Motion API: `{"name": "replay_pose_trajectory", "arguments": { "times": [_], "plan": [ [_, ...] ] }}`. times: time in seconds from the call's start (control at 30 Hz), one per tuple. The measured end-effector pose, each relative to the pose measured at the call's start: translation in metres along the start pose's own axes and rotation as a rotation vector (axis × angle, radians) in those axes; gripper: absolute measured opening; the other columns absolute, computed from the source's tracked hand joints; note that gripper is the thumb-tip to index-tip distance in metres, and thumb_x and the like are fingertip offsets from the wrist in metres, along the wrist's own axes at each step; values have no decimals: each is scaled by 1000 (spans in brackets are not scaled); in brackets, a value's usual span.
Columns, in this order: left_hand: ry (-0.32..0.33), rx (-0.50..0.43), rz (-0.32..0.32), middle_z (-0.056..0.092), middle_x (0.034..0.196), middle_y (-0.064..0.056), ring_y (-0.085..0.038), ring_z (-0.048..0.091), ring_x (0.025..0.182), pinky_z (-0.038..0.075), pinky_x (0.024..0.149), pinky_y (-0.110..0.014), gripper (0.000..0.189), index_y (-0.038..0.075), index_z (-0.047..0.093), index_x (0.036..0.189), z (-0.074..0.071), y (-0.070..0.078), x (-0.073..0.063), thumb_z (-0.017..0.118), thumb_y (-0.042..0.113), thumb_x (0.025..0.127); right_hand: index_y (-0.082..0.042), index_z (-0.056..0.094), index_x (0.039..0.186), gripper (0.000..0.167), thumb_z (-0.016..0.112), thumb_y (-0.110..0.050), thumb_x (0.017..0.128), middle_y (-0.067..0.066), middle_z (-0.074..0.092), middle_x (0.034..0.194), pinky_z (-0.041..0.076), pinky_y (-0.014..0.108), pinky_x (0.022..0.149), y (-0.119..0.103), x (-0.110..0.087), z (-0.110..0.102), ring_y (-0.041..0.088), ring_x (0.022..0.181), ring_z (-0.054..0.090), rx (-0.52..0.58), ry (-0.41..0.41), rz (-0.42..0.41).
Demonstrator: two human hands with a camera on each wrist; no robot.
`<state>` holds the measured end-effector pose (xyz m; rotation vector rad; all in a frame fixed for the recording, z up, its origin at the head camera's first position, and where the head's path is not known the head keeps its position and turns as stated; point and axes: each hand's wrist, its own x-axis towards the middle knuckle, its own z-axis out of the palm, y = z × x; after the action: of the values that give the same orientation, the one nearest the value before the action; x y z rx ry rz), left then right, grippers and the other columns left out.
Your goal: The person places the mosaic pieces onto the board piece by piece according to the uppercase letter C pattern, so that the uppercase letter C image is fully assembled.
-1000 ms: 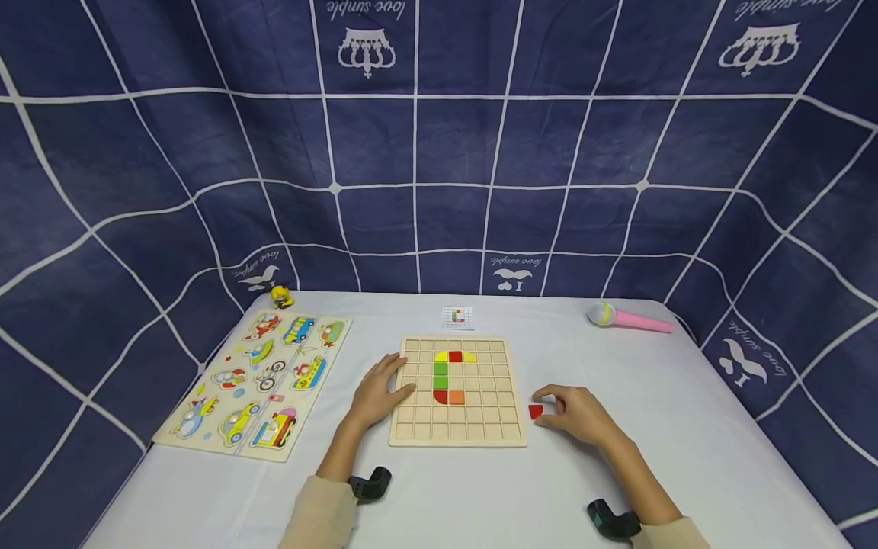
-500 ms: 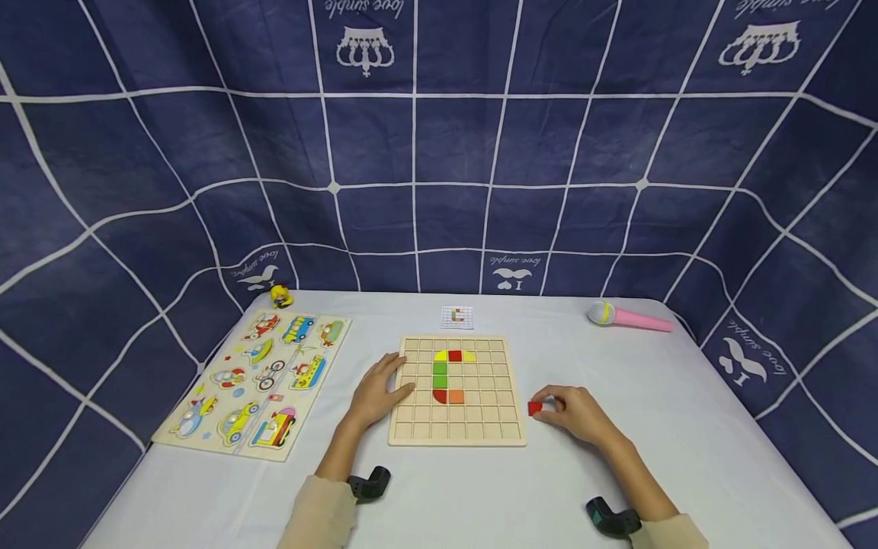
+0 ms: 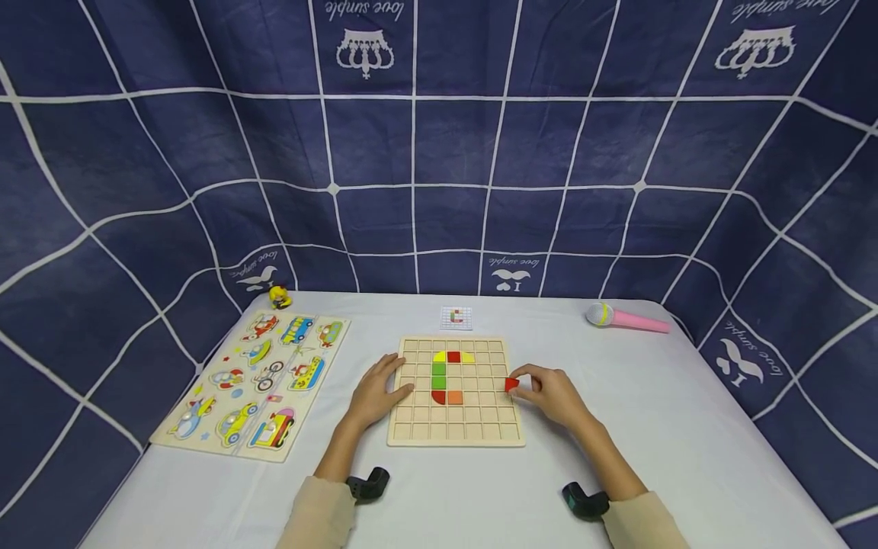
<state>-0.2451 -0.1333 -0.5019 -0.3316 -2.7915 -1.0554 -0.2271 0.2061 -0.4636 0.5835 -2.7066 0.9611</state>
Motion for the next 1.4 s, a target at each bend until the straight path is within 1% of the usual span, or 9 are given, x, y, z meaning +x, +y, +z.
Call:
{"name": "replay_pose_trajectory", "arguments": {
  "times": [0.1, 0.27, 0.43, 0.6, 0.83, 1.07, 1.17, 1.3, 1.4],
  "plan": [
    [-3, -4, -4, 35, 144, -14, -36, 26, 133, 23, 106, -53, 62, 9, 48, 134, 1, 0, 0, 65, 38, 83, -20, 70, 94, 22, 76, -30, 75, -10, 35, 50, 23, 20, 41, -11, 9, 9, 2, 44, 29, 18, -11, -13],
    [-7, -6, -6, 35, 144, -14, -36, 26, 133, 23, 106, -53, 62, 9, 47, 135, 3, -1, 0, 65, 38, 83, -20, 69, 95, 21, 75, -31, 77, -11, 37, 50, 25, 19, 41, -23, 17, 25, 1, 44, 30, 37, -83, -39],
    [-1, -3, 2, 35, 144, -14, -36, 27, 133, 24, 105, -53, 61, 9, 48, 134, 4, -2, 0, 65, 38, 83, -20, 69, 93, 20, 75, -30, 77, -11, 38, 52, 26, 19, 41, -27, 21, 38, 1, 44, 31, 43, -145, -50],
    [4, -4, 7, 36, 143, -14, -36, 27, 133, 23, 105, -53, 61, 9, 48, 134, 4, -2, 1, 65, 38, 83, -19, 70, 93, 19, 75, -28, 77, -10, 38, 52, 25, 19, 42, -27, 23, 45, 2, 45, 31, 35, -163, -57],
    [5, -9, 7, 36, 144, -14, -36, 27, 133, 23, 105, -53, 61, 9, 48, 134, 4, -2, 1, 65, 38, 83, -20, 70, 93, 19, 75, -28, 77, -9, 38, 52, 25, 18, 41, -27, 22, 48, 2, 44, 31, 32, -184, -59],
    [6, -7, 15, 36, 143, -14, -36, 28, 133, 24, 105, -53, 61, 9, 48, 134, 4, -2, 2, 65, 38, 83, -19, 70, 94, 19, 75, -27, 77, -8, 38, 51, 24, 18, 41, -28, 22, 48, 2, 44, 30, 33, -184, -37],
    [6, -6, 17, 36, 143, -14, -36, 27, 133, 23, 105, -53, 61, 8, 48, 134, 4, -2, 2, 65, 38, 83, -18, 70, 95, 20, 76, -27, 77, -8, 38, 52, 24, 18, 42, -29, 21, 48, 2, 44, 31, 30, -177, -49],
    [6, -4, 17, 36, 144, -14, -36, 27, 133, 23, 105, -53, 62, 8, 48, 134, 4, -3, 3, 65, 38, 83, -18, 71, 95, 22, 76, -28, 76, -9, 39, 52, 26, 19, 42, -28, 21, 44, 2, 45, 31, 25, -165, -58],
    [2, -5, 15, 36, 144, -14, -36, 27, 133, 23, 105, -53, 62, 9, 48, 134, 3, -3, 4, 65, 39, 83, -19, 71, 96, 22, 76, -28, 76, -9, 39, 51, 26, 19, 42, -25, 20, 38, 2, 44, 31, 27, -155, -35]
  ]
}}
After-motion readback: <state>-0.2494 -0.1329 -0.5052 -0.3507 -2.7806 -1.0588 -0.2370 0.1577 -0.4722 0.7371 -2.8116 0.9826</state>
